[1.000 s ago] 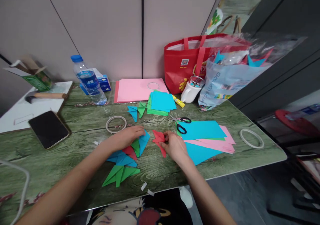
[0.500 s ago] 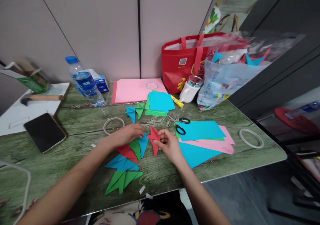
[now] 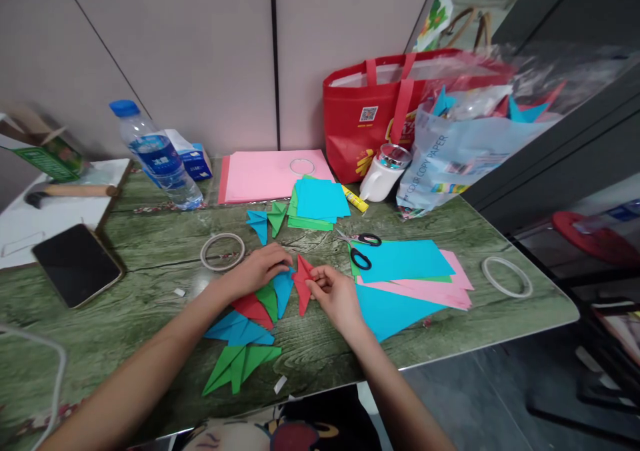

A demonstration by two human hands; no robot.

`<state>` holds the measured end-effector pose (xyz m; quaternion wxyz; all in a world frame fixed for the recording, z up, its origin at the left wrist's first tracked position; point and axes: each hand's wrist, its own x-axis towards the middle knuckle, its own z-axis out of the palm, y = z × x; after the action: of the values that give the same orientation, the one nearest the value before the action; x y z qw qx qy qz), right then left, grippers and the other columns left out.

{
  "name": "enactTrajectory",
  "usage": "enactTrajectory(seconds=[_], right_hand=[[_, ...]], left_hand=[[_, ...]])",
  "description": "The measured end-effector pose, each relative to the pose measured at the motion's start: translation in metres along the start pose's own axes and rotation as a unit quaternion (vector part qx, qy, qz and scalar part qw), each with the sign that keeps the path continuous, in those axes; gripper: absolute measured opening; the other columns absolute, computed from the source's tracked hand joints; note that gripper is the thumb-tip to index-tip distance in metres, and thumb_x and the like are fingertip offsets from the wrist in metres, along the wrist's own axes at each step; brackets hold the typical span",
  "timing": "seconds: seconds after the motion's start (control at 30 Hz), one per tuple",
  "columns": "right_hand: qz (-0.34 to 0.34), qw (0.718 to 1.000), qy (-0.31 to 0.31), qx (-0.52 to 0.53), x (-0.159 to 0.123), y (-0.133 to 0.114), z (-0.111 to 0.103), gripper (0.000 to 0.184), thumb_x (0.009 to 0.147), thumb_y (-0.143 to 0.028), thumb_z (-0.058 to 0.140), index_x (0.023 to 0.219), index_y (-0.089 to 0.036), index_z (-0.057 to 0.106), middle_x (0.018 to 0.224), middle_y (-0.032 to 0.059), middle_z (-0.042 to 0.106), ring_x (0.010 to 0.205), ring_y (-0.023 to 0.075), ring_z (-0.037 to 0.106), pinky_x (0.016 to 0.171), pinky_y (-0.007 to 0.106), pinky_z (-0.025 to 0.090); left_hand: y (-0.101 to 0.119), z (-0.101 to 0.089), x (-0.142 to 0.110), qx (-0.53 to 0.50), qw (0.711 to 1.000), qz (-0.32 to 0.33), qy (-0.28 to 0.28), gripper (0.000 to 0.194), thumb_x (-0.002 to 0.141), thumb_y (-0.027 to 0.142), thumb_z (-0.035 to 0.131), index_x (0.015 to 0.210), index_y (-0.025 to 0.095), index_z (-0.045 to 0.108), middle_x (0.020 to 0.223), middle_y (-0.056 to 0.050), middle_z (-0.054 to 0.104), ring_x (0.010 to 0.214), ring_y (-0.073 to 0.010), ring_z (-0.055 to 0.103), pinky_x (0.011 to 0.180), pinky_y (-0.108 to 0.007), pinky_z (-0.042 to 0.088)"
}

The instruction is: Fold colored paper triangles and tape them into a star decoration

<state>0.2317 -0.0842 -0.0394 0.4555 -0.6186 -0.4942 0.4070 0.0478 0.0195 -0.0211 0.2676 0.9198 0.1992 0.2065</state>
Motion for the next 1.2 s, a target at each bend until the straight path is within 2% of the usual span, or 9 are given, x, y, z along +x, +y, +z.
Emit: enactTrajectory(seconds=[0.23, 0.47, 0.57, 0.7, 0.9, 1.2], right_hand=[[0.014, 1.000, 0.012, -0.013, -0.005, 0.001, 0.001, 0.028, 0.072, -0.043, 0.066, 0.079, -0.017, 0.058, 0.070, 0.0028, 0.062, 0.056, 0.0150, 0.061, 0.053, 0.028, 0.054], [0.034, 0.998, 0.046, 0.027, -0.012, -0.006, 0.007, 0.038, 0.066, -0.053, 0.069, 0.076, -0.018, 0.059, 0.072, 0.0031, 0.063, 0.052, 0.0152, 0.062, 0.048, 0.027, 0.054], [0.035, 0.997, 0.058, 0.032, -0.014, -0.005, 0.009, 0.040, 0.065, -0.055, 0.069, 0.077, -0.017, 0.060, 0.072, 0.0039, 0.064, 0.052, 0.0163, 0.064, 0.047, 0.027, 0.054], [0.041, 0.996, 0.073, 0.027, -0.018, -0.004, 0.011, 0.041, 0.065, -0.053, 0.070, 0.080, -0.017, 0.061, 0.070, 0.0047, 0.066, 0.053, 0.0190, 0.066, 0.046, 0.027, 0.051], [0.056, 0.994, 0.086, 0.031, -0.021, -0.001, 0.014, 0.040, 0.063, -0.052, 0.071, 0.080, -0.017, 0.060, 0.062, 0.0035, 0.066, 0.054, 0.0214, 0.067, 0.046, 0.026, 0.049], [0.051, 0.994, 0.098, 0.017, -0.021, 0.002, 0.015, 0.041, 0.065, -0.053, 0.070, 0.080, -0.017, 0.060, 0.061, 0.0037, 0.066, 0.054, 0.0223, 0.067, 0.046, 0.026, 0.047]], left_hand=[[-0.006, 0.009, -0.004, 0.044, 0.997, 0.054, 0.032, 0.012, 0.089, 0.015, 0.047, 0.090, 0.015, 0.059, 0.104, -0.008, 0.057, 0.099, -0.0173, 0.053, 0.086, -0.030, 0.046], [0.011, 0.002, -0.004, 0.156, 0.986, 0.047, -0.030, 0.021, 0.092, 0.018, 0.043, 0.092, 0.012, 0.063, 0.097, -0.009, 0.063, 0.096, -0.0192, 0.057, 0.084, -0.033, 0.049], [0.017, 0.004, -0.010, 0.200, 0.978, 0.041, -0.039, 0.023, 0.092, 0.019, 0.042, 0.097, 0.012, 0.063, 0.105, -0.011, 0.064, 0.103, -0.0208, 0.057, 0.089, -0.036, 0.049], [0.016, 0.013, -0.022, 0.240, 0.969, 0.048, -0.032, 0.026, 0.092, 0.015, 0.041, 0.111, 0.011, 0.059, 0.121, -0.014, 0.058, 0.120, -0.0222, 0.050, 0.097, -0.037, 0.047], [0.010, 0.024, -0.030, 0.230, 0.972, 0.040, 0.002, 0.030, 0.093, 0.016, 0.039, 0.118, 0.009, 0.053, 0.127, -0.016, 0.054, 0.126, -0.0237, 0.044, 0.099, -0.039, 0.047], [0.012, 0.025, -0.032, 0.209, 0.977, 0.037, 0.019, 0.030, 0.095, 0.020, 0.037, 0.115, 0.007, 0.055, 0.126, -0.019, 0.054, 0.126, -0.0256, 0.044, 0.099, -0.041, 0.047]])
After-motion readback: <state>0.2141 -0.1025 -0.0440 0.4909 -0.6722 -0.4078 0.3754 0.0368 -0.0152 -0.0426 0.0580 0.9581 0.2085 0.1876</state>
